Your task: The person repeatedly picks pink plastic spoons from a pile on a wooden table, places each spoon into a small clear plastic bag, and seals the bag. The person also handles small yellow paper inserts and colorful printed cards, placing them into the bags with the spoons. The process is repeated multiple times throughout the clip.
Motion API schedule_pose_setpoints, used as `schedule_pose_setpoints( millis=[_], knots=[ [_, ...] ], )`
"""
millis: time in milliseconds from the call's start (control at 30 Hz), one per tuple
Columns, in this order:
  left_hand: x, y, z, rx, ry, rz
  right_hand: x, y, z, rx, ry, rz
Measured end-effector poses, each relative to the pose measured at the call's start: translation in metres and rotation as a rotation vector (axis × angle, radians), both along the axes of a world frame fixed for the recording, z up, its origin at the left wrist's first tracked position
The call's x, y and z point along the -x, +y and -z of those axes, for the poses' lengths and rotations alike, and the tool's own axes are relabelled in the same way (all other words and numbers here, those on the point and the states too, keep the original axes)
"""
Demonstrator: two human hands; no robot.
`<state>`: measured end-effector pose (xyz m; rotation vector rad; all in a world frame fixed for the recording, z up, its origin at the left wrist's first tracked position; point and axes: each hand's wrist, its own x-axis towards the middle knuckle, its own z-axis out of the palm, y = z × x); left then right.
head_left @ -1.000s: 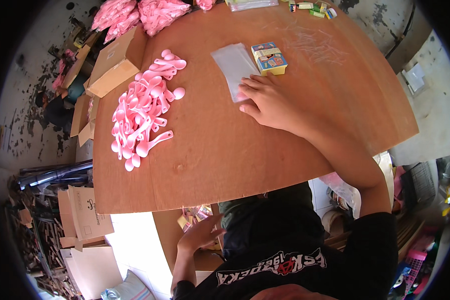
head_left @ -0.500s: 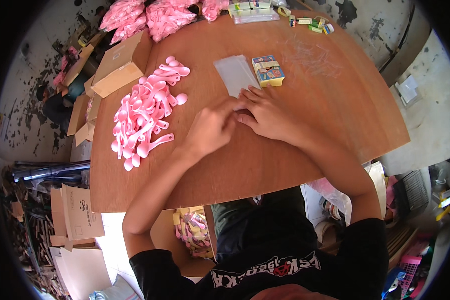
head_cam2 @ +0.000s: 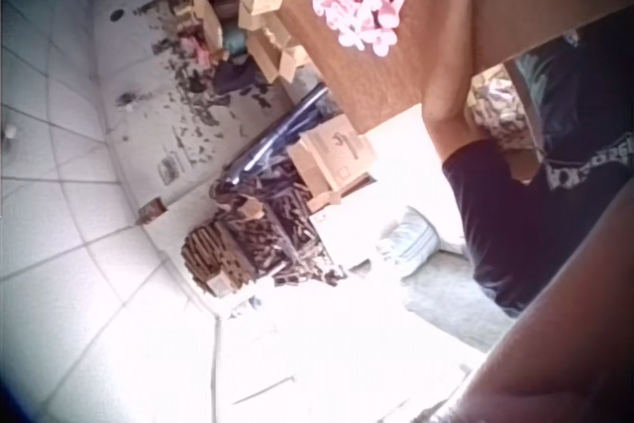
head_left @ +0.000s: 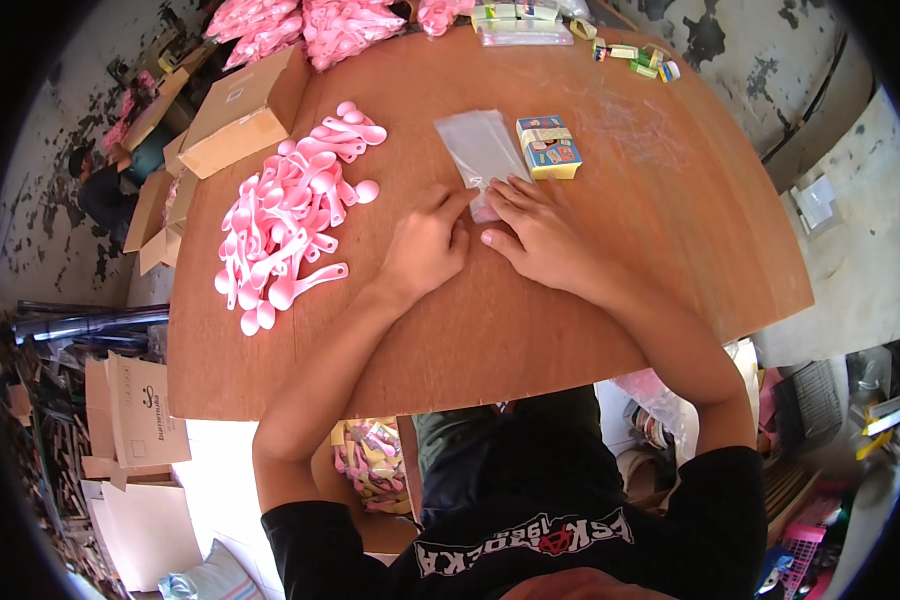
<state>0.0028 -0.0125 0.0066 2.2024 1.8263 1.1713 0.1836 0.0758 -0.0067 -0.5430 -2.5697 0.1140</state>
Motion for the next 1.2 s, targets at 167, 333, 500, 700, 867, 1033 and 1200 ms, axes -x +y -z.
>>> schedule_pose_setpoints(
  millis=[167,333,500,700,867,1033,1200],
  knots=[
    [0.002,0.003,0.01,-0.109,0.202,0.008,0.003,-0.002,-0.012,0.06,0.237,0.014],
    [-0.003,0.001,0.003,-0.068,0.147,-0.031,0.002,-0.004,-0.023,-0.008,0.3,0.016],
    [-0.005,-0.004,-0.008,-0.258,0.061,-0.1,-0.001,-0.009,-0.03,0.049,0.226,-0.182],
    [0.005,-0.004,-0.002,-0.296,0.195,-0.172,-0.006,0.013,-0.036,0.438,0.432,-0.136],
    [0.01,-0.001,0.001,-0.253,-0.019,-0.117,-0.024,0.064,-0.021,-0.236,0.307,0.244],
    [0.01,-0.005,0.0,-0.122,-0.373,-0.035,-0.029,0.075,-0.018,-0.032,0.281,0.232],
    [0.006,-0.004,-0.004,-0.07,-0.477,-0.008,-0.029,0.071,-0.019,0.061,0.361,0.245]
  ],
)
